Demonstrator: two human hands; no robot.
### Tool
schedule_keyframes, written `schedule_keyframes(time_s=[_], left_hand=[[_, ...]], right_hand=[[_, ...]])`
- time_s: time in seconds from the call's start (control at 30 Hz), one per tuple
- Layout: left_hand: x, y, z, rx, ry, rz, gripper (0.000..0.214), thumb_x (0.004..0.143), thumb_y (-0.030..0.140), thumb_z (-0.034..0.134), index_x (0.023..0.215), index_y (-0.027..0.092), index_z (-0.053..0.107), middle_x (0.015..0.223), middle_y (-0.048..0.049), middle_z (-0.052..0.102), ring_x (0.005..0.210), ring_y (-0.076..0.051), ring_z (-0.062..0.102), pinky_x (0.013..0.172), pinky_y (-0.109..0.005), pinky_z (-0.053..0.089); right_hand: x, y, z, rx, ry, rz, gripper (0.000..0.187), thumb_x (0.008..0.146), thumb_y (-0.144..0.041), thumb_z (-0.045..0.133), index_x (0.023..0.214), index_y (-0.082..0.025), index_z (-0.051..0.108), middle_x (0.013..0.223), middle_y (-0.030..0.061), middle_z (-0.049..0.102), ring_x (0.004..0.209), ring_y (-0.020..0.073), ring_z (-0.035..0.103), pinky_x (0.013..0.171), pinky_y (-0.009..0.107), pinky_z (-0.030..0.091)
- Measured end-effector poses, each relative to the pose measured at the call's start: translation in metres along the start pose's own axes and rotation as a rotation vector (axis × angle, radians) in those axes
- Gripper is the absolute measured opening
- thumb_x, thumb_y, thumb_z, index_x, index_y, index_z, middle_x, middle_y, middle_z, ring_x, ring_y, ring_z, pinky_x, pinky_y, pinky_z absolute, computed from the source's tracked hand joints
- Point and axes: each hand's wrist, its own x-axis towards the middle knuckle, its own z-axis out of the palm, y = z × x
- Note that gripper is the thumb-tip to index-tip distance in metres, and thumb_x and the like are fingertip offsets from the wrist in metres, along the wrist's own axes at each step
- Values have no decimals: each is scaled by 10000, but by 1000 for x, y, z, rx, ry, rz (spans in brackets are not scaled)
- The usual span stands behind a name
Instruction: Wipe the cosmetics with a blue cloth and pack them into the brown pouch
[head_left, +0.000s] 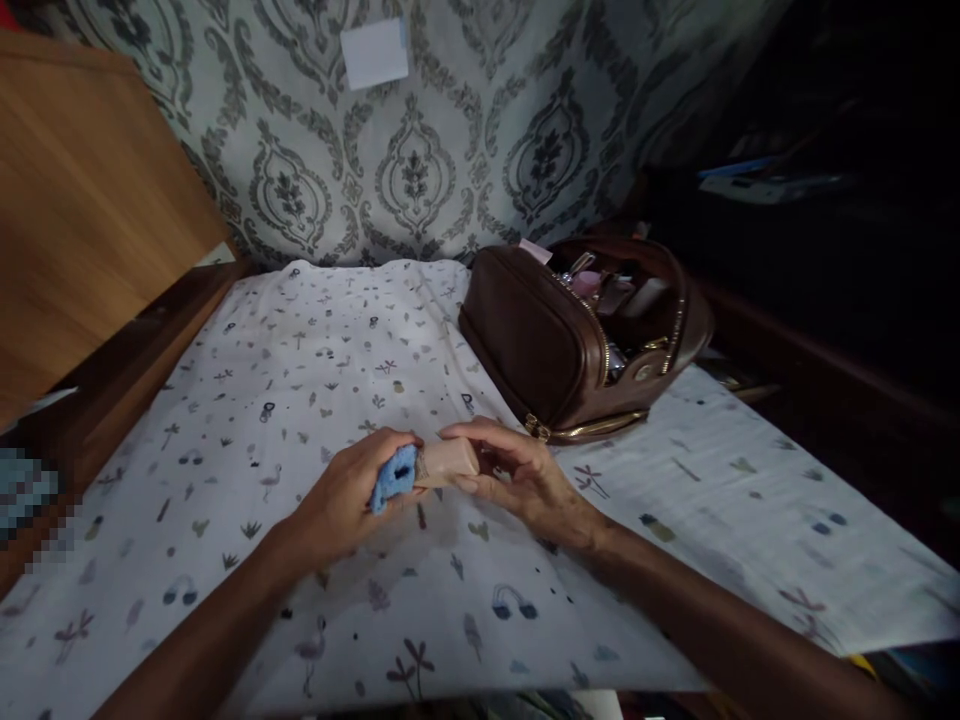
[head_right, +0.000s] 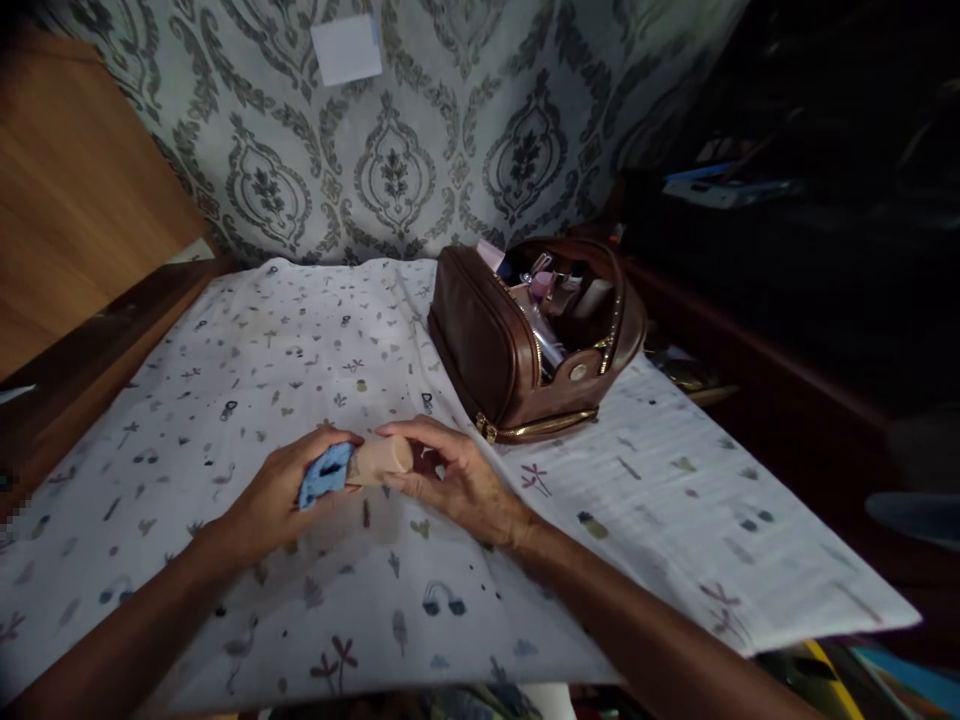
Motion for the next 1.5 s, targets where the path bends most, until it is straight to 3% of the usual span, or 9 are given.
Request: schedule_keyframes(time_s=[0.1,0.23,0.37,0.47,0.73,0.87,1.07,1.23,1.5], left_hand=[[3,6,-10,-188,-25,-138,263,910,399,614,1109,231,581,953,-26,652,787,-167,622,665,-267,487],[5,19,-6,-407,130,-283,315,858,426,678,1080,221,588,910,-24,636,750,-167,609,625,-259,489],[2,34,16,-569,321,-350,288,891,456,642,1063,244,552,836,-2,599,722,-158,609,616,-256,513],[0,43,26,-522,328,-319,267,929,461,587,1085,250,540,839,-7,597,742,-165,617,656,-277,535],[7,21,4,-376,465,-363,375,1003,506,416,1234,236,537,1111,-77,644,985,-211,645,812,-321,539],[4,12,-1,-519,376,-210,548,969,613,400,1397,272,430,1353,-117,556,1160,-252,601,926,-376,536],[1,14,-15,-362,141,-75,379,952,508,532,1205,240,620,1032,-81,648,898,-209,628,773,-318,525],[0,11,-14,-262,119,-45,304,957,463,531,1091,200,603,819,-14,597,671,-134,543,605,-251,438],[-1,7,-8,-342,145,-225,420,910,608,521,863,192,557,573,54,445,498,-105,421,494,-241,331]], right_hand=[[1,-4,-3,94,-21,-26,552,859,-415,720,1375,-308,557,1095,51,601,962,175,586,736,279,504],[3,-6,5,249,-134,35,850,798,-458,781,1518,-305,357,1261,98,570,1099,212,570,747,280,521],[1,-5,19,381,-292,118,615,856,-533,703,1361,-219,545,1228,94,622,1148,223,581,981,386,483],[-1,-3,26,507,-291,162,559,885,-564,656,1287,-185,574,1119,70,669,1092,216,622,1028,419,465],[-1,-13,19,542,-276,261,519,769,-563,770,1122,-200,655,1036,32,646,1030,209,610,989,398,479],[-1,-21,17,516,-404,253,440,780,-564,749,1018,-202,679,904,5,615,883,175,597,864,323,493],[-4,-15,14,646,-489,464,501,798,-596,703,1071,-191,590,707,-15,630,512,102,530,476,210,412],[-3,-19,11,536,-475,474,468,750,-477,800,1032,-187,564,738,-48,560,570,82,542,480,176,450],[-3,-17,11,529,-478,532,534,715,-425,844,1117,-183,589,846,-33,585,674,92,589,606,206,522]])
